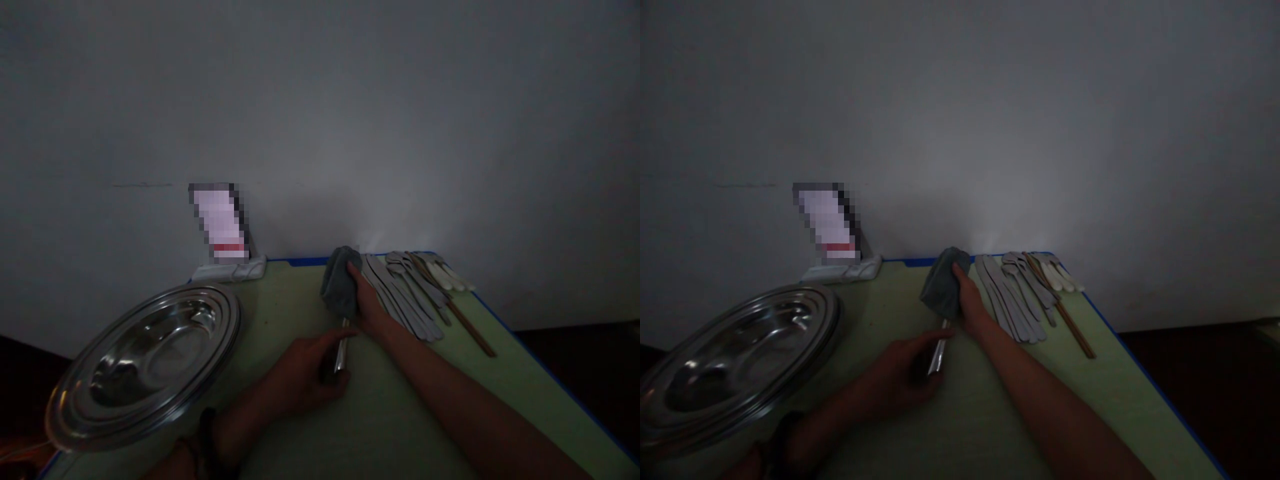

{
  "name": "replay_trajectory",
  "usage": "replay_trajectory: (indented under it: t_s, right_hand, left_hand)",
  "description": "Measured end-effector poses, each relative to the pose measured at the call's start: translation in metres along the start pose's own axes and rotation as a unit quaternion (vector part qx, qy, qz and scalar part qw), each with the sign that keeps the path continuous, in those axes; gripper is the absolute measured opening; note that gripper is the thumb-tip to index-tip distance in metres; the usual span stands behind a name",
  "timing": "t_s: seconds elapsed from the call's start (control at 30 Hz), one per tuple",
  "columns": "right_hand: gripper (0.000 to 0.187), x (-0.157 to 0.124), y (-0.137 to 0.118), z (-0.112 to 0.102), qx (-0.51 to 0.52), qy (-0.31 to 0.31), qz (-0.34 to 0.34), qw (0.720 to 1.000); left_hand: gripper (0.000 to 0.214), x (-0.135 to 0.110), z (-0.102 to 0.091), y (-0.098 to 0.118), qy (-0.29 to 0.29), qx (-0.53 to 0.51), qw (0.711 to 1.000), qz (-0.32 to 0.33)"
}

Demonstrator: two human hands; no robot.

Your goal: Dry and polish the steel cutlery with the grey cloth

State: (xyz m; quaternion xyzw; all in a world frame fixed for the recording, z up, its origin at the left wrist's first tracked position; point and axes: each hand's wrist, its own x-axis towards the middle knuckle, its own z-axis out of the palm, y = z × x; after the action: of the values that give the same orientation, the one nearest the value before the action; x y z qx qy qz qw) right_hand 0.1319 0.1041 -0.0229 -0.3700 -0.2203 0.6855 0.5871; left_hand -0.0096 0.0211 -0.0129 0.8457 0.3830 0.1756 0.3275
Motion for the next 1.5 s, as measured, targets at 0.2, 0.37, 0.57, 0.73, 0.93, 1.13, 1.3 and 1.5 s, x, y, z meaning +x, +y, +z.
replay_trajectory:
  t_s: [0.2, 0.37, 0.57, 0.73, 0.93, 1.13, 1.3, 1.5]
  right_hand:
    - [0.03, -0.001, 0.001, -0.001, -0.028, -0.004, -0.013, 1.0]
    - [0.033, 0.0, 0.001, -0.002, -0.014, -0.011, -0.016, 1.0]
    - [0.039, 0.0, 0.004, -0.003, -0.113, -0.012, -0.049, 0.992]
    - [0.048, -0.005, 0.005, -0.003, -0.232, -0.005, -0.105, 0.967]
    - [0.05, -0.011, 0.003, 0.001, -0.303, 0.007, -0.122, 0.945]
    - [0.05, -0.008, 0.004, 0.001, -0.254, 0.046, -0.104, 0.96]
    - [0.033, -0.015, 0.007, 0.005, -0.32, -0.01, -0.15, 0.935]
    - [0.03, -0.018, 0.007, 0.007, -0.317, -0.023, -0.15, 0.936]
  left_hand:
    - [0.077, -0.002, -0.003, 0.001, -0.037, 0.006, 0.999, -0.006]
    - [0.057, 0.001, -0.001, -0.005, -0.031, -0.064, 0.997, -0.037]
    - [0.028, 0.007, 0.003, -0.01, 0.137, -0.213, 0.962, -0.099]
    - [0.031, 0.007, 0.002, -0.009, 0.138, -0.146, 0.976, -0.085]
    - [0.044, 0.009, -0.001, -0.006, 0.095, -0.086, 0.989, -0.073]
    - [0.036, 0.009, -0.007, -0.002, 0.072, -0.066, 0.993, -0.064]
    - [0.036, 0.005, -0.006, 0.002, 0.054, -0.057, 0.995, -0.058]
    - [0.037, 0.002, -0.005, 0.0, 0.064, -0.032, 0.996, -0.055]
